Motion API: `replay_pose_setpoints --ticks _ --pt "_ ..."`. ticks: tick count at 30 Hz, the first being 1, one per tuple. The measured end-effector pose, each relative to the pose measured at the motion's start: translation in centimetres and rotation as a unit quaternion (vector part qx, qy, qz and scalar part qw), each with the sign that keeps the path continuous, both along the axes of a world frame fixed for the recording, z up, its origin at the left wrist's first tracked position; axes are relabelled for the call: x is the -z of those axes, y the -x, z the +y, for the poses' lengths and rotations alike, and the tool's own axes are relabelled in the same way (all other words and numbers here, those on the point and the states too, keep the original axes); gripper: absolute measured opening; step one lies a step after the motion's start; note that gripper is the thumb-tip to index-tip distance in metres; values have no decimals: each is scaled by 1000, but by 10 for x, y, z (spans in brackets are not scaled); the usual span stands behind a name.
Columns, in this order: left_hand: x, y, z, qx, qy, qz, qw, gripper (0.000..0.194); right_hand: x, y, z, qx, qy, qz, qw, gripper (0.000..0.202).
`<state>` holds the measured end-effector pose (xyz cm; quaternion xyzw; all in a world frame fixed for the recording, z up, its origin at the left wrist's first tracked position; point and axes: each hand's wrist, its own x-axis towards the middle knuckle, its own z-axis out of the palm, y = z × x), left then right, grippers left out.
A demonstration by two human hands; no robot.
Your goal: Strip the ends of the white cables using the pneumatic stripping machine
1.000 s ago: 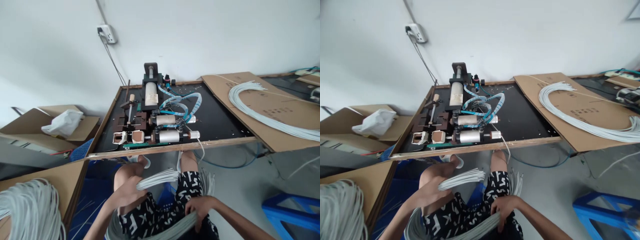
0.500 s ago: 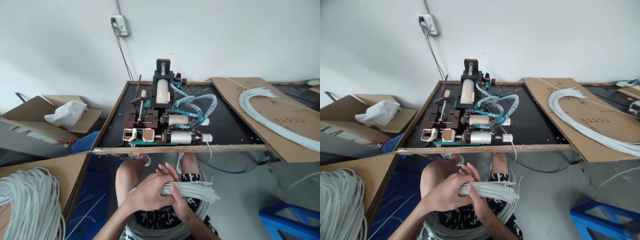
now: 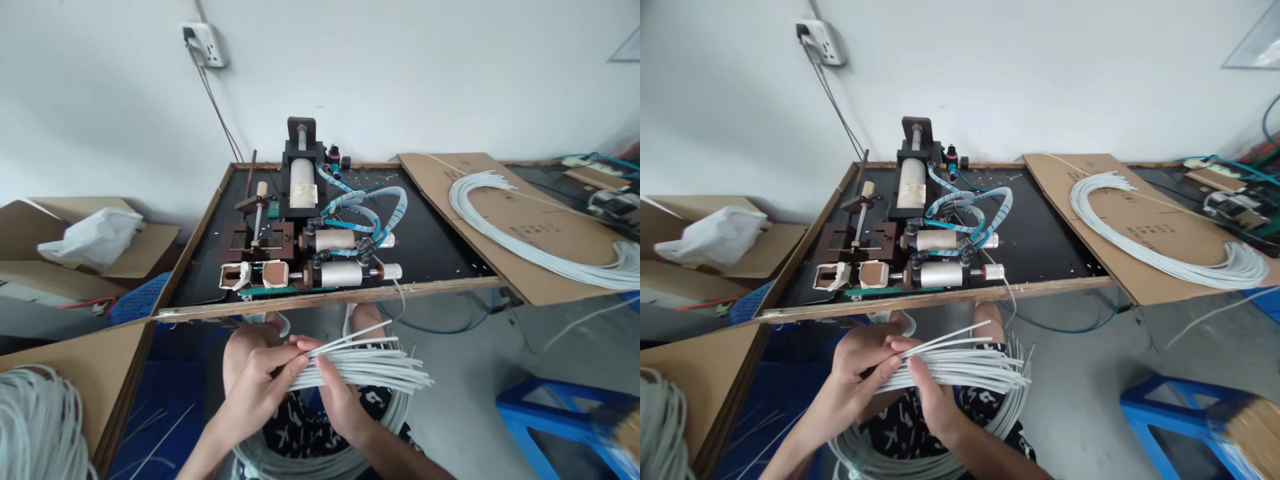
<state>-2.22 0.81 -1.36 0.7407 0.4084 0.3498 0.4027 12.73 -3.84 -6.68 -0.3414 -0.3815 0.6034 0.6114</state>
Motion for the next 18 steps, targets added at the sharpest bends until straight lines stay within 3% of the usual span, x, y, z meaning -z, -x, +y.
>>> replay_pose_setpoints --ticks 3,6,11,14,16,18 --pt "6 -1 -7 29 -10 12 999 34 0 1 0 17 10 -25 1000 29" --pt "9 -1 -12 4 -49 12 999 26 5 0 -2 16 20 -42 999 30" --pt "5 -2 -18 -21 -131 2 991 22 17 -1 -9 35 52 -43 997 27" --pt "1 4 -20 -26 -143 6 989 26 21 -3 -12 34 58 -32 997 26" --pt "-1 11 -22 -76 -129 -2 989 24 20 -5 -13 36 68 -28 997 25" --pt "-2 20 -24 -187 -93 -23 978 24 16 -7 -14 35 84 -38 995 27"
